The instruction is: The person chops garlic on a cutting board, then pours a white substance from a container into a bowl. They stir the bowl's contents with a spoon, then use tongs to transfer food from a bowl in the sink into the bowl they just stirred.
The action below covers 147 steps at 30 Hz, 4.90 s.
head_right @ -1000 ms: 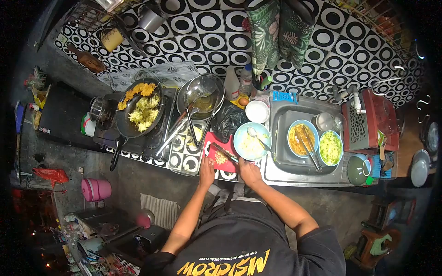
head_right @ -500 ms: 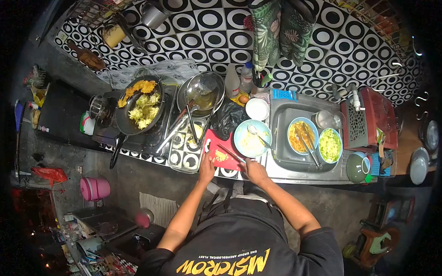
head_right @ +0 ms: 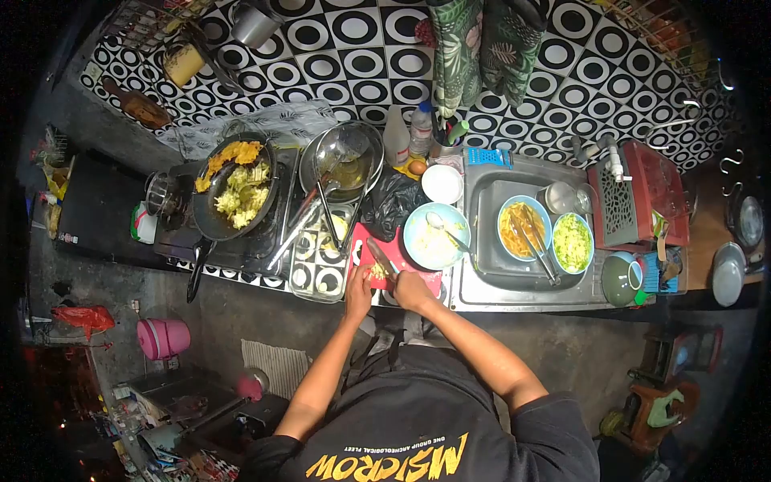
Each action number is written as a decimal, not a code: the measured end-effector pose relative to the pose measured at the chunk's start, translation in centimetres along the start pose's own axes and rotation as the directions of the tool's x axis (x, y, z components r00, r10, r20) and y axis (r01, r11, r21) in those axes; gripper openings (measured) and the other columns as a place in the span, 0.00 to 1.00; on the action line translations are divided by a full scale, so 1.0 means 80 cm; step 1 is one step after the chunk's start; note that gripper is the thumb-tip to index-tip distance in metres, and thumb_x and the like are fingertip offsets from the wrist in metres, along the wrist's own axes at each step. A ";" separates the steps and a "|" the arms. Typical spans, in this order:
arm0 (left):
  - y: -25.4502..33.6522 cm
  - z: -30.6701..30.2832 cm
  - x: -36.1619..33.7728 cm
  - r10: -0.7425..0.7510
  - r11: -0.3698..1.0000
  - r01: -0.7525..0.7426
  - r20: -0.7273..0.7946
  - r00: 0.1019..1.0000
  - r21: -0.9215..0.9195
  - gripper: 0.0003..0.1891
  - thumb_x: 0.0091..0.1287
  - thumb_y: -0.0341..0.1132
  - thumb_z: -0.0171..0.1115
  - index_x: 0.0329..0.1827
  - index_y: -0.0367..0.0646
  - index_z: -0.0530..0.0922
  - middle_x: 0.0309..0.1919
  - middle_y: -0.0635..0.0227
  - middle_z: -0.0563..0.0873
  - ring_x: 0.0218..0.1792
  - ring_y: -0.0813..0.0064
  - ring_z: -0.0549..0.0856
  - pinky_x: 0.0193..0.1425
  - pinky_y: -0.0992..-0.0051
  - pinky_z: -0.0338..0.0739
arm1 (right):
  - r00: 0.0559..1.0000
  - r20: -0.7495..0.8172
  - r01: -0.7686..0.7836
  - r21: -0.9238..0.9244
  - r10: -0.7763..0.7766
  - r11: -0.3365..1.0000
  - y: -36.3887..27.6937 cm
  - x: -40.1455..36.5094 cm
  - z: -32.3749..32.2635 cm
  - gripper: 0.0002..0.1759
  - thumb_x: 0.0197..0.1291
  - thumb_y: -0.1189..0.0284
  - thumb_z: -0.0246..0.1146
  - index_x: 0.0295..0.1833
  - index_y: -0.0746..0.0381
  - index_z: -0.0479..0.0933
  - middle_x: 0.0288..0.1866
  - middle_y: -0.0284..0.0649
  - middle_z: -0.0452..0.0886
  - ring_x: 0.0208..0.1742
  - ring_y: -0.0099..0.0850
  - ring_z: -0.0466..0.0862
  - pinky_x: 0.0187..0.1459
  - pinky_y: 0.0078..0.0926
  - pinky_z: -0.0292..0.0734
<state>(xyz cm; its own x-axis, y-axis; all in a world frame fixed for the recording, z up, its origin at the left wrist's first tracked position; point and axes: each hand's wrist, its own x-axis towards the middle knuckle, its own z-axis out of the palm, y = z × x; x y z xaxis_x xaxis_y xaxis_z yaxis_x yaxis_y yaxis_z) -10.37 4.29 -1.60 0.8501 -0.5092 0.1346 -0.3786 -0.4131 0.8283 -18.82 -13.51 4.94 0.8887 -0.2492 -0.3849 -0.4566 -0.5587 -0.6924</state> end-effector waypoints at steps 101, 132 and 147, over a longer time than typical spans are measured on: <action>0.425 0.328 0.213 0.460 0.887 -0.442 0.336 0.822 -0.131 0.22 0.73 0.36 0.72 0.65 0.35 0.80 0.60 0.48 0.85 0.62 0.46 0.86 0.67 0.57 0.80 | 0.649 -0.734 0.224 -0.068 -0.201 0.972 0.348 -0.115 -0.470 0.23 0.66 0.71 0.74 0.64 0.65 0.80 0.57 0.49 0.87 0.53 0.43 0.89 0.56 0.40 0.83; 0.455 0.420 0.283 0.346 0.937 -0.269 0.499 0.795 -0.222 0.47 0.46 0.28 0.86 0.74 0.41 0.75 0.63 0.52 0.88 0.67 0.57 0.86 0.72 0.62 0.78 | 0.864 -0.391 0.231 -0.255 -0.318 0.939 0.337 -0.069 -0.584 0.54 0.35 0.56 0.86 0.69 0.69 0.73 0.55 0.58 0.88 0.61 0.57 0.87 0.62 0.52 0.84; 0.473 0.335 0.113 0.225 0.892 -0.089 0.264 0.938 -0.444 0.62 0.45 0.35 0.89 0.88 0.41 0.63 0.78 0.53 0.77 0.81 0.57 0.75 0.85 0.59 0.68 | 0.834 -0.330 0.445 -0.067 -0.441 0.893 0.242 -0.175 -0.543 0.59 0.38 0.52 0.87 0.73 0.72 0.72 0.66 0.66 0.82 0.68 0.61 0.83 0.70 0.50 0.78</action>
<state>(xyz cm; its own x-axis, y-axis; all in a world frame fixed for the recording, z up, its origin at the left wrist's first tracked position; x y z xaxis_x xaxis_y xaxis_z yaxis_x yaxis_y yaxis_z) -26.79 -36.19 16.37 0.6154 -0.7698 0.1692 -0.2508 0.0123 0.9680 -38.29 -55.21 23.46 0.9570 -0.2228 0.1858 -0.0090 -0.6632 -0.7484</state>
